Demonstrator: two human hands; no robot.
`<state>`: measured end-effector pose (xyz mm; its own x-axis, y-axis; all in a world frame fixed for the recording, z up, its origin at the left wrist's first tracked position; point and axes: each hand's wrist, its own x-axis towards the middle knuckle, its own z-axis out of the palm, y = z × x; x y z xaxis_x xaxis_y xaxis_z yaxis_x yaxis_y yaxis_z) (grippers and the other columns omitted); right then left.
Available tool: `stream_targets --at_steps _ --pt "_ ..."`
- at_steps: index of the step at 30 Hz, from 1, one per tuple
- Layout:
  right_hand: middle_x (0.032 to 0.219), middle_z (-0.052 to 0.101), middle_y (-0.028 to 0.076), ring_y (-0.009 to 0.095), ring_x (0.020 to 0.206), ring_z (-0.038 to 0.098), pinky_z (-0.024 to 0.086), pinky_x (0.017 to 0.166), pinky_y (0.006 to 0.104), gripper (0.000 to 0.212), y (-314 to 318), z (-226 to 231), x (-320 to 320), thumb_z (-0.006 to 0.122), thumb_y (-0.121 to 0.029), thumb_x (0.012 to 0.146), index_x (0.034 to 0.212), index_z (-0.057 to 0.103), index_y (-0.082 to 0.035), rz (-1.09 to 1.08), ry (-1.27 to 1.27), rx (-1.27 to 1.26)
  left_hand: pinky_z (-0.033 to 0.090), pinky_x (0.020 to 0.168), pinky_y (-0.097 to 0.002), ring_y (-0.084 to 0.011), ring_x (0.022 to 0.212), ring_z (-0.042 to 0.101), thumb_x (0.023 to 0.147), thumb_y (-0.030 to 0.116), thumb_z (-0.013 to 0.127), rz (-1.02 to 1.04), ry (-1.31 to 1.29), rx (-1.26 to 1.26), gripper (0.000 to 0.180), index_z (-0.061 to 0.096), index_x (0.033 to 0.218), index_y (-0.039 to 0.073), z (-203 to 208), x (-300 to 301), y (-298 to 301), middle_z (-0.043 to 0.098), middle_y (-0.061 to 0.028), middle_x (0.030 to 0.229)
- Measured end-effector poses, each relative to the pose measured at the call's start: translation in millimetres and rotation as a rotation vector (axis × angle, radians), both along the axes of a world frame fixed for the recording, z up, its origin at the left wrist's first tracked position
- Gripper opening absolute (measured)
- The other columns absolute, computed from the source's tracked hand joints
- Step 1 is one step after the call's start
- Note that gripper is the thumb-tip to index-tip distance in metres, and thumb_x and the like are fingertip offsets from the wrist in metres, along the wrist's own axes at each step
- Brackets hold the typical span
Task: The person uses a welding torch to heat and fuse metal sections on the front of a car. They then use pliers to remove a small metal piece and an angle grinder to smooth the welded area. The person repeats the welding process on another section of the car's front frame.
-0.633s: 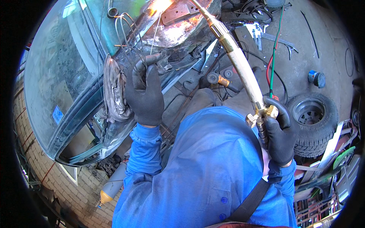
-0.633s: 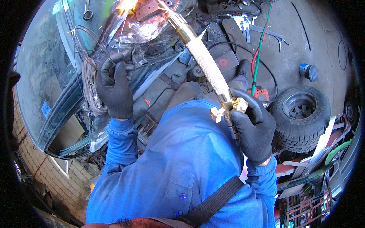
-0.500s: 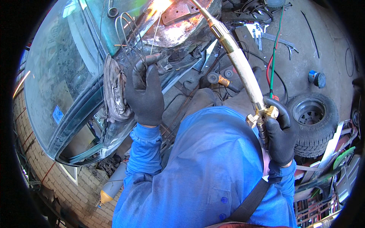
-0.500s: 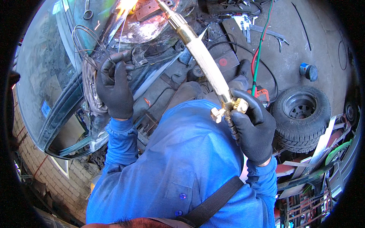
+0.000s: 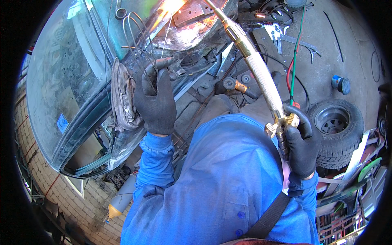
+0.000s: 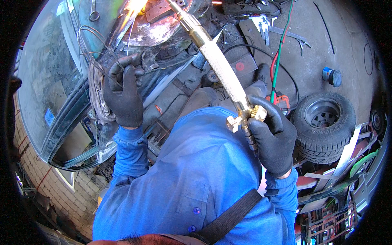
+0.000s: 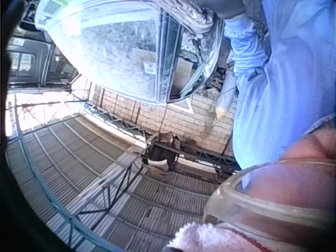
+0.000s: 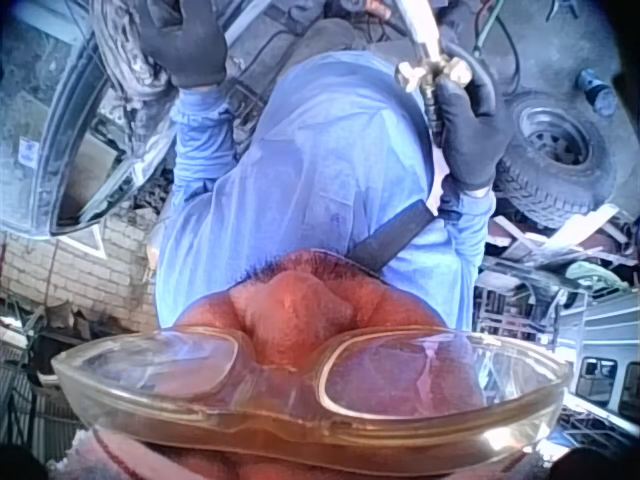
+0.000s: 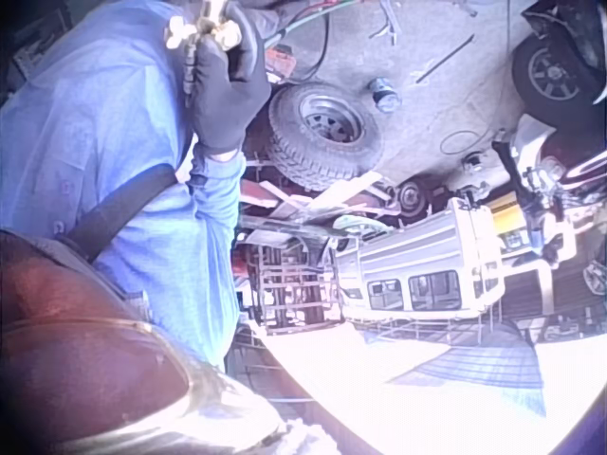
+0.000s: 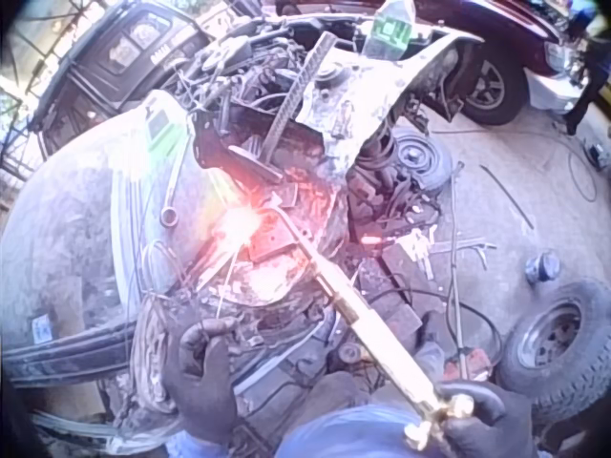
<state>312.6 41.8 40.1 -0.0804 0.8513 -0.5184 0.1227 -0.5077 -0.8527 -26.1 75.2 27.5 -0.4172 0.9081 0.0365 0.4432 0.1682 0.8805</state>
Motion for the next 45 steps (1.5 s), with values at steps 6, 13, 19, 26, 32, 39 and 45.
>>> stream_targets --at_steps 6,13,19,26,32,39,45 --pt "0.126 0.074 0.015 0.019 0.112 0.069 0.053 0.103 0.0348 0.045 1.6 1.7 -0.5 0.065 -0.005 0.091 0.134 0.070 0.005 0.016 -0.011 0.012 0.054 0.096 -0.0304 -0.0143 0.108 0.067 0.107 0.001 0.058 0.003 0.003 0.002 0.021 0.069 0.126 -0.002 1.3 1.3 0.8 0.074 -0.0109 0.121" --pt "0.125 0.074 0.015 0.020 0.112 0.070 0.053 0.103 0.0355 0.044 1.2 0.5 -0.6 0.066 -0.006 0.091 0.134 0.070 0.004 0.015 -0.009 0.021 0.054 0.094 -0.0299 -0.0130 0.106 0.067 0.107 0.000 0.057 0.006 -0.005 -0.016 0.022 0.068 0.126 -0.003 3.7 1.7 1.1 0.073 -0.0108 0.120" --pt "0.125 0.074 0.015 0.020 0.112 0.069 0.053 0.103 0.0357 0.044 0.8 0.4 -0.1 0.066 -0.006 0.091 0.134 0.070 0.004 0.016 -0.007 0.016 0.054 0.098 -0.0310 -0.0150 0.112 0.068 0.106 -0.001 0.057 -0.005 0.021 -0.002 0.022 0.068 0.126 -0.003 2.0 0.5 0.9 0.073 -0.0115 0.121" --pt "0.125 0.074 0.015 0.020 0.112 0.069 0.053 0.103 0.0362 0.045 1.3 1.3 0.6 0.066 -0.006 0.091 0.134 0.070 0.004 0.029 -0.028 0.029 0.053 0.101 -0.0321 -0.0161 0.113 0.068 0.107 0.000 0.057 0.028 0.001 0.004 0.023 0.068 0.126 -0.003 -0.3 -0.4 0.3 0.074 -0.0120 0.122" --pt "0.125 0.074 0.015 0.019 0.111 0.070 0.054 0.102 0.0361 0.045 0.0 -1.3 1.1 0.066 -0.006 0.091 0.135 0.070 0.003 0.024 -0.027 0.018 0.054 0.099 -0.0310 -0.0151 0.111 0.068 0.107 0.000 0.058 -0.005 0.022 0.018 0.023 0.068 0.126 -0.003 1.6 1.6 0.7 0.074 -0.0114 0.121" --pt "0.125 0.074 0.014 0.019 0.111 0.070 0.054 0.102 0.0358 0.046 -1.6 -1.9 0.7 0.065 -0.005 0.090 0.135 0.070 0.003 -0.005 0.003 -0.007 0.055 0.097 -0.0305 -0.0144 0.109 0.068 0.106 0.000 0.058 0.007 0.024 0.018 0.022 0.069 0.126 -0.003 1.8 2.5 2.3 0.074 -0.0113 0.120" --pt "0.124 0.075 0.015 0.019 0.111 0.070 0.054 0.103 0.0360 0.045 -0.2 -2.8 -1.0 0.066 -0.005 0.090 0.134 0.070 0.004 -0.004 -0.019 0.010 0.055 0.098 -0.0315 -0.0156 0.110 0.069 0.106 0.000 0.059 0.074 0.031 -0.031 0.023 0.068 0.127 -0.004 2.1 3.0 0.7 0.074 -0.0116 0.120"
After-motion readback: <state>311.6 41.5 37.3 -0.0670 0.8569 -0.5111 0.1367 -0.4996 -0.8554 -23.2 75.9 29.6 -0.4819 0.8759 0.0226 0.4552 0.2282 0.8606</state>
